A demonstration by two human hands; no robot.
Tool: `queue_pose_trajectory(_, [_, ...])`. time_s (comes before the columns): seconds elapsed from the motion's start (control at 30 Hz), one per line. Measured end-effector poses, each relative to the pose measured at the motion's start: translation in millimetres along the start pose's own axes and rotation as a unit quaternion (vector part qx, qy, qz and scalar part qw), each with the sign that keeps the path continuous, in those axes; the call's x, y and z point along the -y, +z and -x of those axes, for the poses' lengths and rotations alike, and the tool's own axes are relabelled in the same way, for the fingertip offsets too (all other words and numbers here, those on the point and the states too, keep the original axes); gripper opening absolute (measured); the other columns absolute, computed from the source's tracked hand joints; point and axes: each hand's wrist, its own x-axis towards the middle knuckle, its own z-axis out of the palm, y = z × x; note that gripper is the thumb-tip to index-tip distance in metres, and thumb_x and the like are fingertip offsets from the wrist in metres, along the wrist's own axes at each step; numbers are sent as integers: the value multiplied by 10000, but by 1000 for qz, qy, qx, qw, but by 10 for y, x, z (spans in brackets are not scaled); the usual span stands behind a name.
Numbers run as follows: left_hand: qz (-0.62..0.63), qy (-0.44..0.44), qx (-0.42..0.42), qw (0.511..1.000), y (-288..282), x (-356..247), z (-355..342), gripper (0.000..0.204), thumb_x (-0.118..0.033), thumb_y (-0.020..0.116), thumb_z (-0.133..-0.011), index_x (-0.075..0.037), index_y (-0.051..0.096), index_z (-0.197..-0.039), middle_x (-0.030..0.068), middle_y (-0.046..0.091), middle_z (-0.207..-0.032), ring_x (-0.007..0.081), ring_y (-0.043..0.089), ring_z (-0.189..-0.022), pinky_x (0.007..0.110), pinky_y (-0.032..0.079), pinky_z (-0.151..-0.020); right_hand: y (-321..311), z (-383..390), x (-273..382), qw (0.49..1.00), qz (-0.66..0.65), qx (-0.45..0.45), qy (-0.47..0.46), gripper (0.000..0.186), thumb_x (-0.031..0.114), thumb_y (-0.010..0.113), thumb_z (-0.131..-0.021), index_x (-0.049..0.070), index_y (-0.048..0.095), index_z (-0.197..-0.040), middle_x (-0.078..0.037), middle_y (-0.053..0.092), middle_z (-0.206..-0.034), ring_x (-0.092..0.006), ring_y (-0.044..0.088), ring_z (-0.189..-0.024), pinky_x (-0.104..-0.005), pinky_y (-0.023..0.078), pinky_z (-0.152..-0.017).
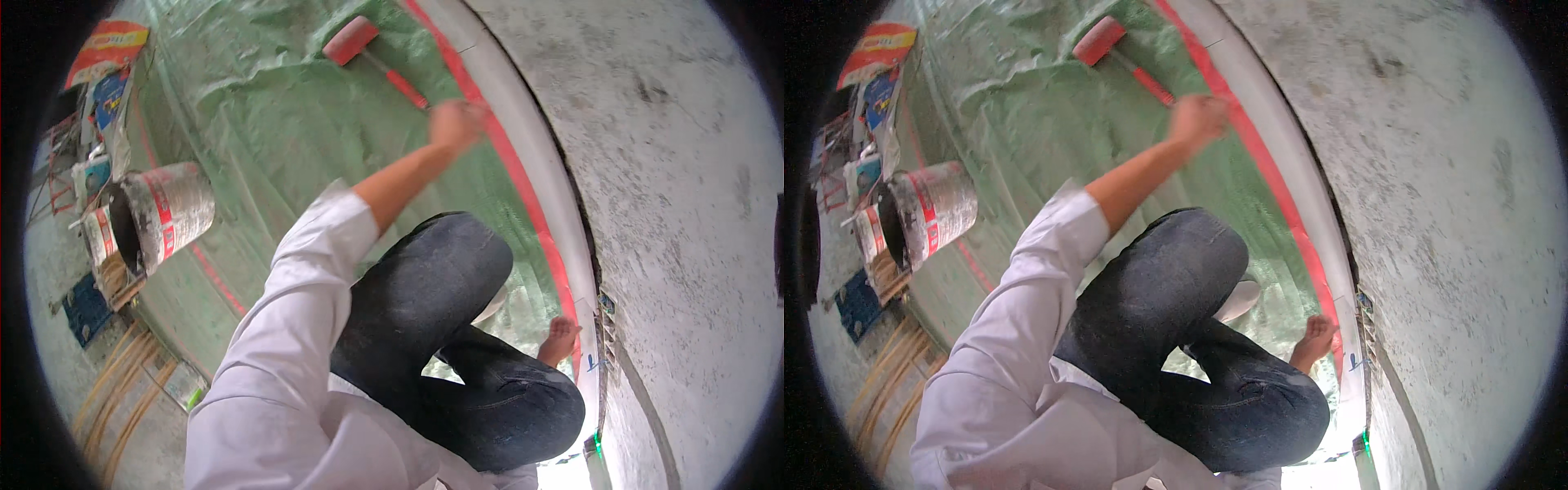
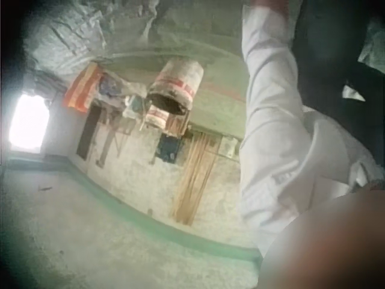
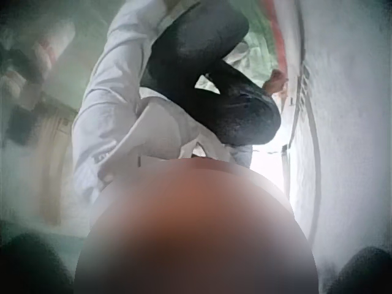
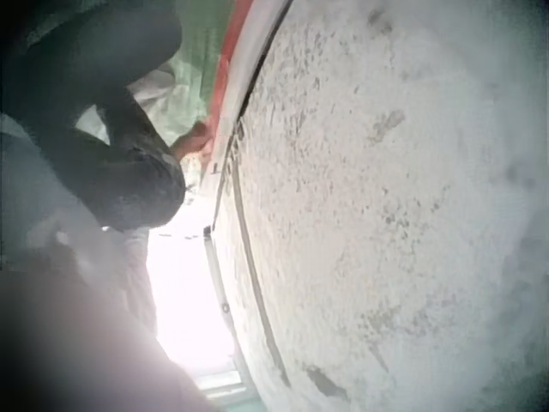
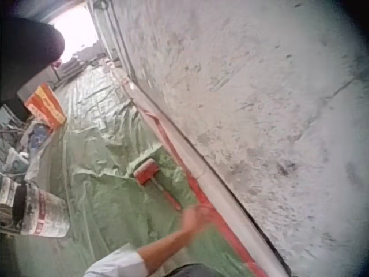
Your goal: Applying mortar to a tile strip and fixing it to a wall.
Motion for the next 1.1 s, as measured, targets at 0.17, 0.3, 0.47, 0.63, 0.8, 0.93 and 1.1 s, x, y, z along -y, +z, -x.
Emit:
queue_pose_trajectory(0.17, [-58,-100,-210,971,-516,196,-806,932,-619,863,-818,120,540,-1284,230,745,-1195,351,743,-1102,465,563,-971,-546,342,6,989,140,16,38,457,386,582,-1121,-42,731,-1060,-147,755,-970,-237,727,-720,-372,610,-704])
queue_pose_trajectory(0.3, [-198,-84,-116,970,-1941,613,-1258,460,-391,790,-920,53,779,-799,143,788,-804,247,766,-707,399,615,-675,466,1192,-28,978,170,121,-1,374,285,555,-1117,-16,752,-1220,-136,768,-1000,-214,749,-793,-347,597,-728])
queue_pose_trajectory(0.47, [38,-71,4,997,-1415,330,-272,321,-244,620,-1032,-62,513,-790,47,528,-610,209,518,-436,419,426,-409,152,1137,510,945,290,137,-62,369,249,548,-1110,-29,732,-1267,-141,771,-1059,-194,750,-843,-358,597,-768])
queue_pose_trajectory(0.63, [-206,4,192,960,-1493,-582,1441,172,-143,674,-958,-10,630,-1058,57,592,-694,157,633,-678,411,507,-616,371,1352,518,934,255,197,-152,349,254,607,-1076,26,744,-1303,-204,780,-1119,-288,766,-986,-378,596,-887])
queue_pose_trajectory(0.8, [-359,500,353,705,-563,-1253,1124,323,-290,739,-950,-77,665,-1181,183,675,-782,375,692,-676,486,531,-629,1094,1499,683,864,261,385,-193,455,312,652,-1073,63,650,-1454,-187,756,-1245,-279,752,-1052,-398,587,-948])
queue_pose_trajectory(0.93, [-292,504,507,635,814,-2132,2402,464,-352,746,-952,-118,694,-1349,187,714,-843,410,719,-781,495,554,-704,866,1661,793,912,48,402,-61,585,403,609,-1116,51,521,-1575,-118,714,-1335,-228,708,-1166,-412,562,-1009])
queue_pose_trajectory(1.1, [-288,530,543,585,1235,-1752,3511,389,-408,710,-1000,-50,689,-1149,182,753,-960,390,750,-928,482,592,-810,496,1710,1000,932,-237,271,-38,523,301,562,-1136,12,483,-1564,-123,697,-1299,-208,685,-1191,-358,538,-1024])
